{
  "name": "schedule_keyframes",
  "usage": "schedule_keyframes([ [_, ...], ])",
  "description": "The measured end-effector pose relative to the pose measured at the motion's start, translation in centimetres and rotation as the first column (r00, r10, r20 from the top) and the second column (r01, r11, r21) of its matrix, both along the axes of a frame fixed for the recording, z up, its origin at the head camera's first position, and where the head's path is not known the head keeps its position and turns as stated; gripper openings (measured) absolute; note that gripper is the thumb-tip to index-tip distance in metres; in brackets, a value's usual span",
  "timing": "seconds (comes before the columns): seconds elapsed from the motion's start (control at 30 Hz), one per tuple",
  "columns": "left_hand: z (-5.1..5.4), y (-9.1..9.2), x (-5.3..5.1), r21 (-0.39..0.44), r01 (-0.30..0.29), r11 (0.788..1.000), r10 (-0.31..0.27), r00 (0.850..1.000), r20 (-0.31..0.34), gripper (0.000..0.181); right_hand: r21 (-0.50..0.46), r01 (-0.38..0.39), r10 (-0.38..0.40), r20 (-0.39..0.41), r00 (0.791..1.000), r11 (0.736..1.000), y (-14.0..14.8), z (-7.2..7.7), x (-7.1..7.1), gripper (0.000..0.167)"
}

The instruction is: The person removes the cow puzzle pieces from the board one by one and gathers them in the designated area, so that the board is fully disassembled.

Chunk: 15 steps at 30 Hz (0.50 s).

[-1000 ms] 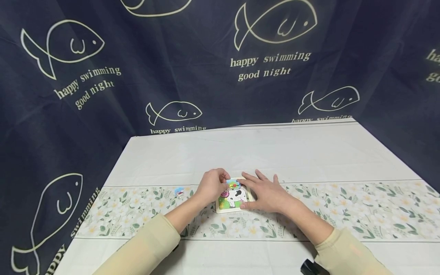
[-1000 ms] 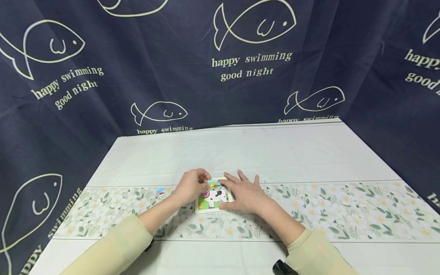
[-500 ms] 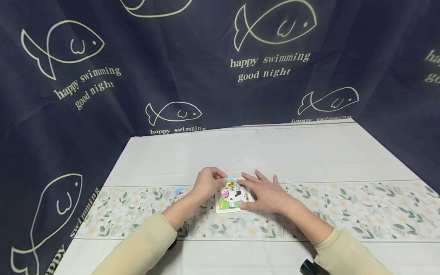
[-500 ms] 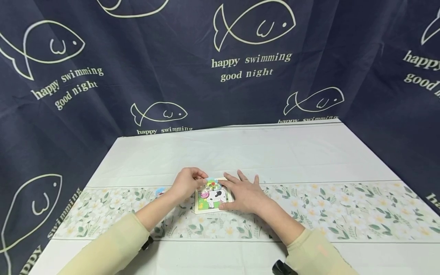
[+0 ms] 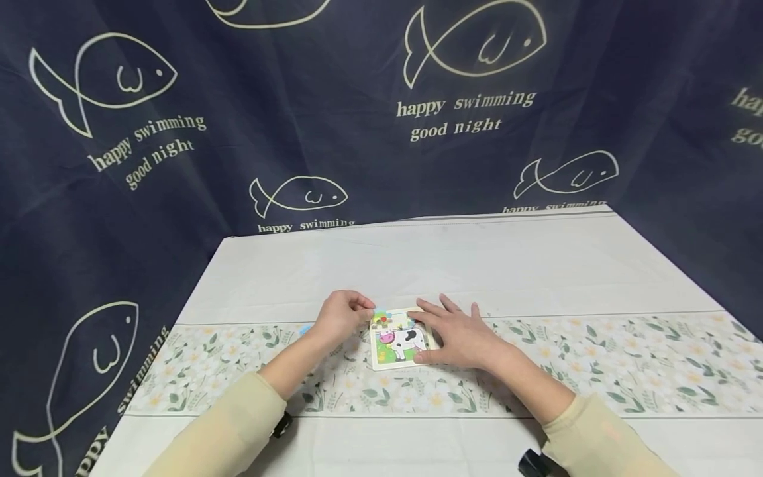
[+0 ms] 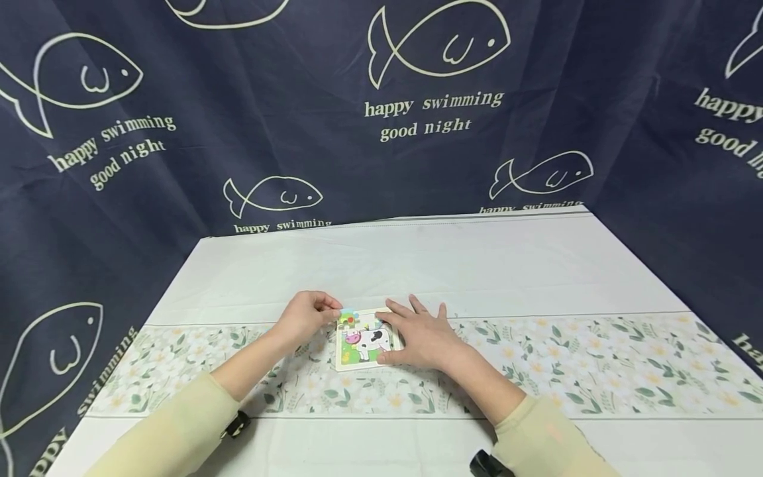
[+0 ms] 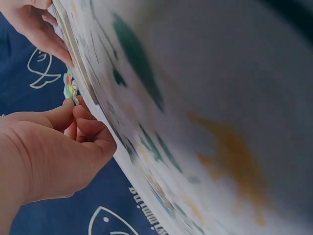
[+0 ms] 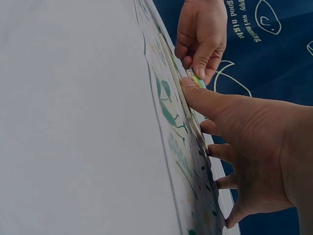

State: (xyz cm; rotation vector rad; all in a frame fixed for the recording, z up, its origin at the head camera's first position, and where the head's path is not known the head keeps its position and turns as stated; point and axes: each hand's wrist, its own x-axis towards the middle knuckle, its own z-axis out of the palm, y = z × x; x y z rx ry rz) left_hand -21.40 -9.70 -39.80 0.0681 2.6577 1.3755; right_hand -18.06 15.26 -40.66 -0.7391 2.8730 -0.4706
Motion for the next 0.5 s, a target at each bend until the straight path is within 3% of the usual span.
schedule_keyframes([
  [0.5,0.3,-4.1,0.2,-0.034,-0.032,0.999,0.034,0.998,0.054,0.004,0.000,-0.007,0.007,-0.019,1.000,1.000,0.1,0.0,0.1,0.083],
])
